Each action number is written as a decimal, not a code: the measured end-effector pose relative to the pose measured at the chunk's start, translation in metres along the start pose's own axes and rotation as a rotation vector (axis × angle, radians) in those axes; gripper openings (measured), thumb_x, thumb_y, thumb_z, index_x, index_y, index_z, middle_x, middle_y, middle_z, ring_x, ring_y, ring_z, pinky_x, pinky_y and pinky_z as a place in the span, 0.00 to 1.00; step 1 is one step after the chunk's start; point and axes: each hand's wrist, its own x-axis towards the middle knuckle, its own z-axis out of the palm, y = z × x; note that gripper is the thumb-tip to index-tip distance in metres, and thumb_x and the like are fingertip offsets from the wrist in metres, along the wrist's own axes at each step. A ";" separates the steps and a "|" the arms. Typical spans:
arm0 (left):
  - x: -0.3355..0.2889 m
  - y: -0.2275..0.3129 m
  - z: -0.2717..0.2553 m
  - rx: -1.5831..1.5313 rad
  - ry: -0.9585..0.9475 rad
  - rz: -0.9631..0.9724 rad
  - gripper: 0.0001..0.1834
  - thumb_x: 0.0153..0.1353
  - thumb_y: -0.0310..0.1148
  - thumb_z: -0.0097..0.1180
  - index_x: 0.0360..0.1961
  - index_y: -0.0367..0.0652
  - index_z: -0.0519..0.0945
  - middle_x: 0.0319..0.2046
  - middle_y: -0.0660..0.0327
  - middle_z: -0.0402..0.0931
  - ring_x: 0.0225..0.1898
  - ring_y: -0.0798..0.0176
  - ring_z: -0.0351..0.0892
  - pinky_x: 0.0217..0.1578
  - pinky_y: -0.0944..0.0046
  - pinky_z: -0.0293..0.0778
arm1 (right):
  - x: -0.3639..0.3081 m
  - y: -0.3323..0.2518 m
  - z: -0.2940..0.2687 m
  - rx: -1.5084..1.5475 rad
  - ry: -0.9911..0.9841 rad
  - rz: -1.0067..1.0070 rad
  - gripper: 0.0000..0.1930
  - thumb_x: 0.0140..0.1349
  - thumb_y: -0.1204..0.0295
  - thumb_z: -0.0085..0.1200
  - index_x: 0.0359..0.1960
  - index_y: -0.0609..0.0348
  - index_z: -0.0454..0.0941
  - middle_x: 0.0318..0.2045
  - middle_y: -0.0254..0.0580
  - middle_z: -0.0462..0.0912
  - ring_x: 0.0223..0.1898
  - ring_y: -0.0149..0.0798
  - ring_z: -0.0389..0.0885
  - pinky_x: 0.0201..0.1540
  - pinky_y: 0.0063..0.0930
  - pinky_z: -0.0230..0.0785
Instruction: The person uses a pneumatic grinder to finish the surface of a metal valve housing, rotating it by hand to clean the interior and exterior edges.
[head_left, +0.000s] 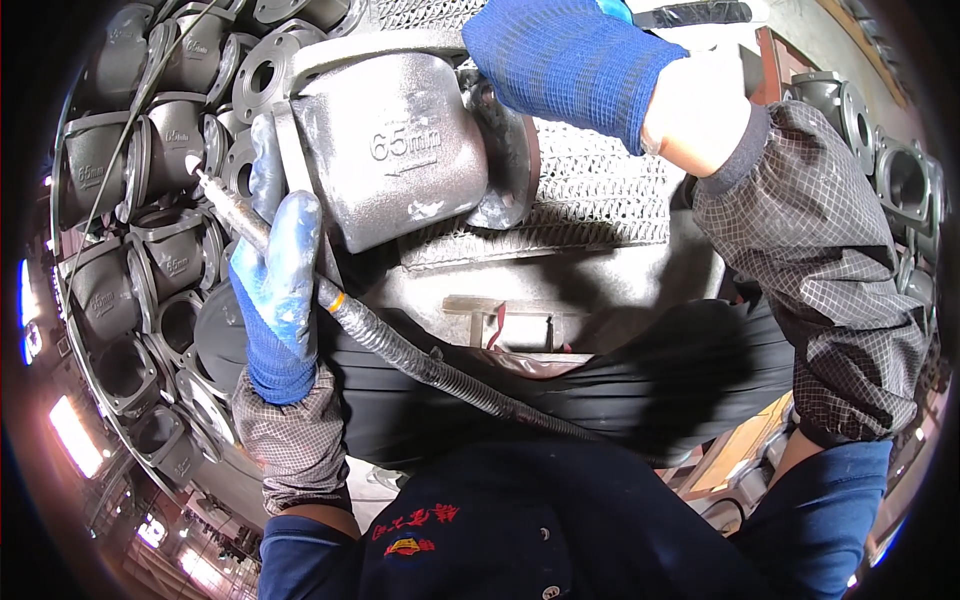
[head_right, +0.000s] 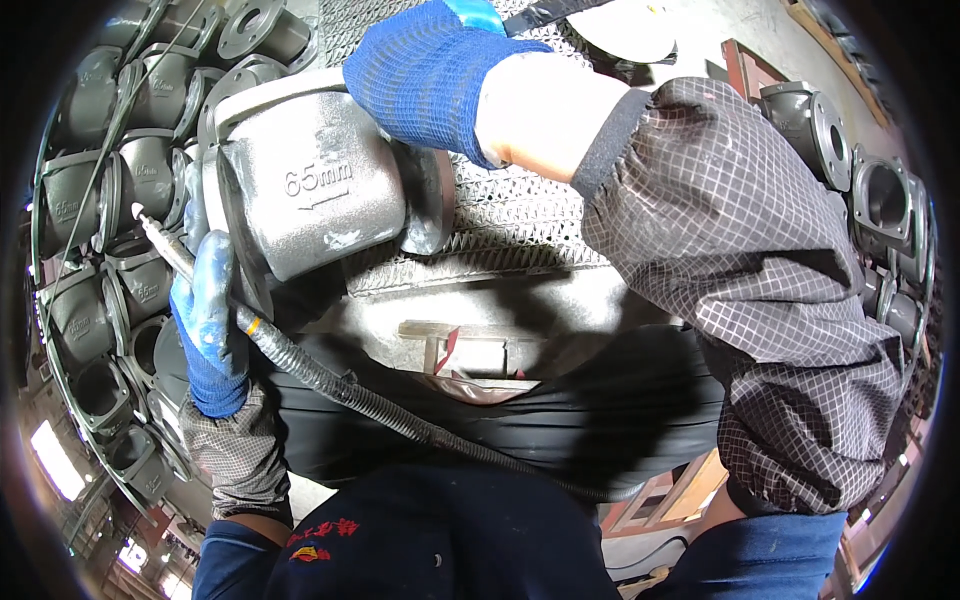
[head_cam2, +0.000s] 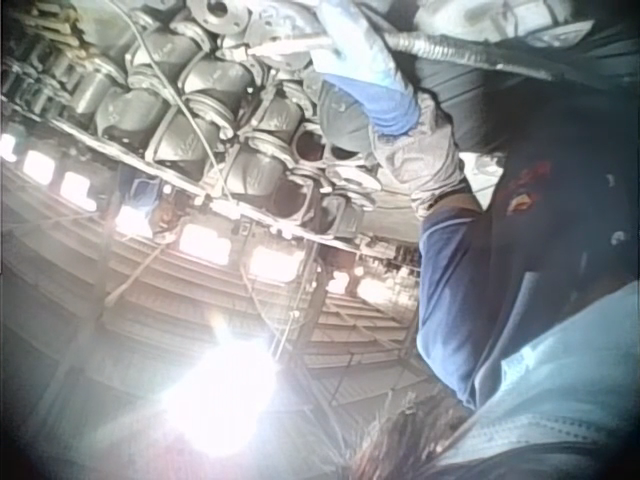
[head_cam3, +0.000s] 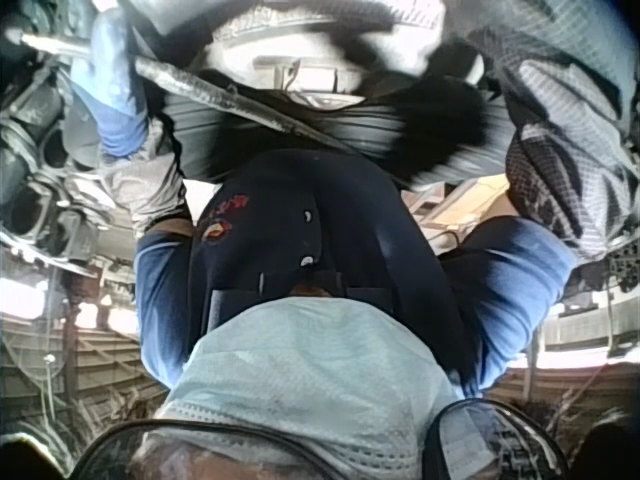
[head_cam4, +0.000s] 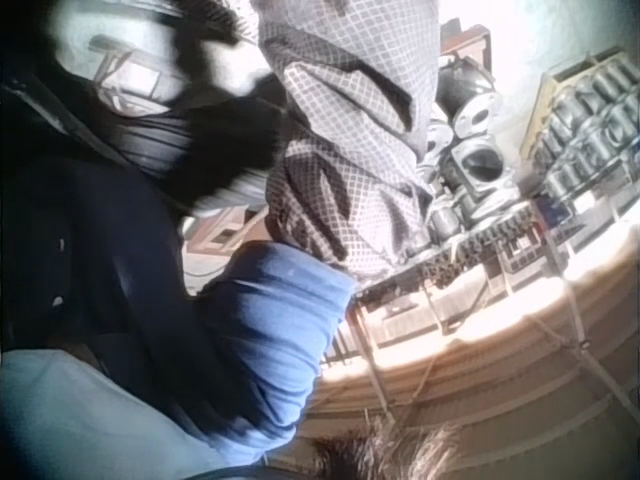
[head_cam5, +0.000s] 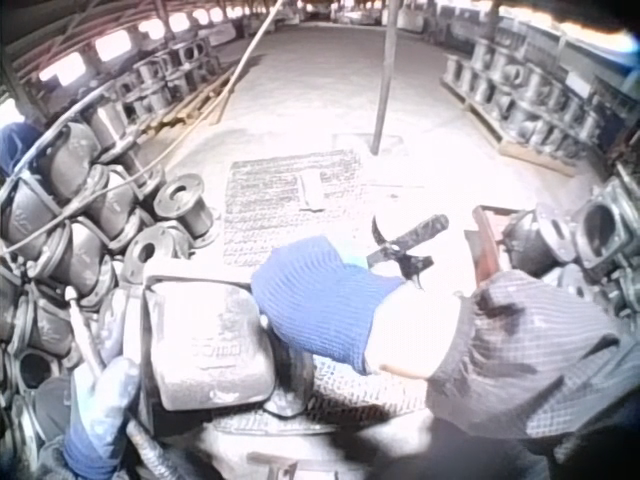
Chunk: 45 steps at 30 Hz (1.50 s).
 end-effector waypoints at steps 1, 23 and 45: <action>0.000 -0.004 -0.005 0.000 0.000 0.000 0.19 0.62 0.22 0.44 0.55 0.34 0.70 0.49 0.44 0.72 0.44 0.53 0.76 0.46 0.62 0.71 | 0.000 0.000 -0.003 0.000 0.000 0.000 0.09 0.50 0.72 0.50 0.22 0.65 0.80 0.19 0.58 0.78 0.23 0.54 0.80 0.28 0.40 0.73; 0.003 -0.014 -0.016 0.569 -0.155 0.634 0.18 0.64 0.24 0.44 0.55 0.35 0.70 0.55 0.43 0.68 0.50 0.52 0.73 0.50 0.61 0.68 | -0.003 -0.003 -0.007 -0.012 -0.055 0.014 0.09 0.51 0.73 0.49 0.23 0.66 0.80 0.21 0.58 0.79 0.25 0.54 0.81 0.28 0.40 0.74; -0.003 0.007 0.000 0.242 -0.016 0.068 0.14 0.66 0.32 0.45 0.43 0.31 0.74 0.27 0.62 0.71 0.25 0.72 0.68 0.26 0.72 0.66 | -0.058 0.037 0.006 0.084 0.012 0.516 0.12 0.60 0.71 0.48 0.43 0.55 0.79 0.28 0.44 0.84 0.23 0.39 0.80 0.29 0.31 0.73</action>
